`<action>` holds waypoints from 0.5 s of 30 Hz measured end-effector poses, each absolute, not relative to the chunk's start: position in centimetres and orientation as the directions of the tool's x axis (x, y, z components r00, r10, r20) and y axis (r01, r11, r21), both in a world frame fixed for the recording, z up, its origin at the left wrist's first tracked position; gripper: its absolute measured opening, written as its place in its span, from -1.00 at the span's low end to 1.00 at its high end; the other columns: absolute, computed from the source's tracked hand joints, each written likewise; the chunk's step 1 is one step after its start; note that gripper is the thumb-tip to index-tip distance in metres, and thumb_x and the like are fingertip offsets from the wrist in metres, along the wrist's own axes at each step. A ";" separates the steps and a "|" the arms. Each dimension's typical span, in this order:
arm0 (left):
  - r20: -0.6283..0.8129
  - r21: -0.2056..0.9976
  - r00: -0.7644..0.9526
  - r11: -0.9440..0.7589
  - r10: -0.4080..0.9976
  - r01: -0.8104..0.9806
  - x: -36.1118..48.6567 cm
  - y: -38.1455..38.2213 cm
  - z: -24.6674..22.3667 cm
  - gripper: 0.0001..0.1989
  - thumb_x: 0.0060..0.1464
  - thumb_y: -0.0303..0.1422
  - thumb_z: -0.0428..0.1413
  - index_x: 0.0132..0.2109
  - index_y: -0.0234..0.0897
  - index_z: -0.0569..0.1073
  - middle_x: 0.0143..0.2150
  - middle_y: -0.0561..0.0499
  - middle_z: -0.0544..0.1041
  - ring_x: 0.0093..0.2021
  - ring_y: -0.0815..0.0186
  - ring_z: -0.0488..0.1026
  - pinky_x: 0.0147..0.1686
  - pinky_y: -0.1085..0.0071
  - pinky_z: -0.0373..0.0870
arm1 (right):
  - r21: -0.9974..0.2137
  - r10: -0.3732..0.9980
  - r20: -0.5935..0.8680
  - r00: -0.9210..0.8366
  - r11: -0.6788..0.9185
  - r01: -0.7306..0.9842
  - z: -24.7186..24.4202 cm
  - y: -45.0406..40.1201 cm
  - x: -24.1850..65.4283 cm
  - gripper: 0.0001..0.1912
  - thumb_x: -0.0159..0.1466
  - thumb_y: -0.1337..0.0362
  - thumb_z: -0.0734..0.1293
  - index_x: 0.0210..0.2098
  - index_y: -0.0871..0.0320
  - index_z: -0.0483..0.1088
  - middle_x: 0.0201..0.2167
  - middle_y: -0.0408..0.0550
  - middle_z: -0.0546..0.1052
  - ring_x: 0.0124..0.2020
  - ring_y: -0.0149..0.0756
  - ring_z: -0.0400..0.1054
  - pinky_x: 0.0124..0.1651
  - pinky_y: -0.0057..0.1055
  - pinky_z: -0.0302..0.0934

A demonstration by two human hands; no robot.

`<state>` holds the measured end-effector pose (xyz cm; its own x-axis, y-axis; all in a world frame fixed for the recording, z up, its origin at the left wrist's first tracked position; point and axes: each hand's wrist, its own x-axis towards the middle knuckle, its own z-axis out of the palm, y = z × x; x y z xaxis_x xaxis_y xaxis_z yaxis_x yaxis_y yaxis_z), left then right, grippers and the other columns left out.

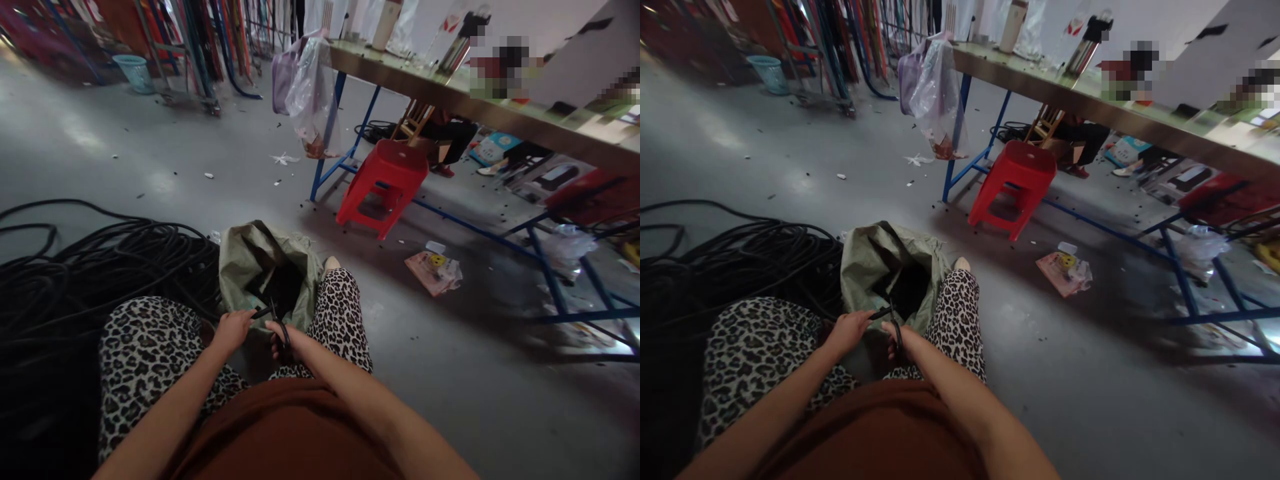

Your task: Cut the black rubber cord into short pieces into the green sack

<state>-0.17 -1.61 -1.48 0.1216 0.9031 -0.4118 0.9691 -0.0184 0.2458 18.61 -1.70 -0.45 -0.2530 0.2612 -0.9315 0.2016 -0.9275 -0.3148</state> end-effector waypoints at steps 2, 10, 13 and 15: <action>-0.420 0.244 0.126 -0.022 0.899 0.970 -0.2 -1.6 -1.5 -0.57 0.36 -0.39 -0.05 0.27 -0.14 0.49 0.18 -0.13 0.61 0.21 0.13 0.52 0.16 0.23 0.33 | -0.321 0.265 -0.932 -0.246 -0.920 0.224 -0.7 -1.6 18.6 -0.53 0.48 -0.05 0.26 -0.40 0.19 0.30 -0.65 -0.20 0.35 -0.72 -0.45 0.26 -0.64 -0.59 0.20; -0.436 0.251 0.145 -0.035 0.888 0.967 -0.5 -1.3 -1.4 -0.57 0.37 -0.40 -0.05 0.28 -0.15 0.48 0.22 -0.12 0.59 0.23 0.14 0.51 0.17 0.23 0.35 | -0.402 0.347 -0.911 -0.222 -0.869 0.289 -1.1 -1.5 18.8 -0.56 0.47 0.00 0.29 -0.41 0.20 0.33 -0.65 -0.22 0.35 -0.70 -0.46 0.26 -0.62 -0.57 0.15; -0.433 0.243 0.140 -0.034 0.890 0.970 -0.5 -1.3 -1.4 -0.57 0.37 -0.41 -0.05 0.28 -0.13 0.47 0.24 -0.11 0.58 0.24 0.14 0.50 0.17 0.23 0.35 | -0.424 0.364 -0.903 -0.229 -0.845 0.327 -1.0 -1.6 18.9 -0.54 0.47 -0.02 0.29 -0.40 0.20 0.35 -0.61 -0.17 0.40 -0.69 -0.44 0.28 -0.64 -0.55 0.08; -0.438 0.240 0.139 -0.033 0.888 0.970 -0.6 -1.3 -1.5 -0.57 0.38 -0.40 -0.06 0.28 -0.13 0.47 0.24 -0.11 0.58 0.25 0.13 0.49 0.17 0.22 0.35 | -0.427 0.367 -0.901 -0.233 -0.844 0.325 -1.0 -1.6 19.0 -0.54 0.47 -0.03 0.28 -0.40 0.20 0.35 -0.60 -0.17 0.40 -0.69 -0.43 0.27 -0.64 -0.54 0.06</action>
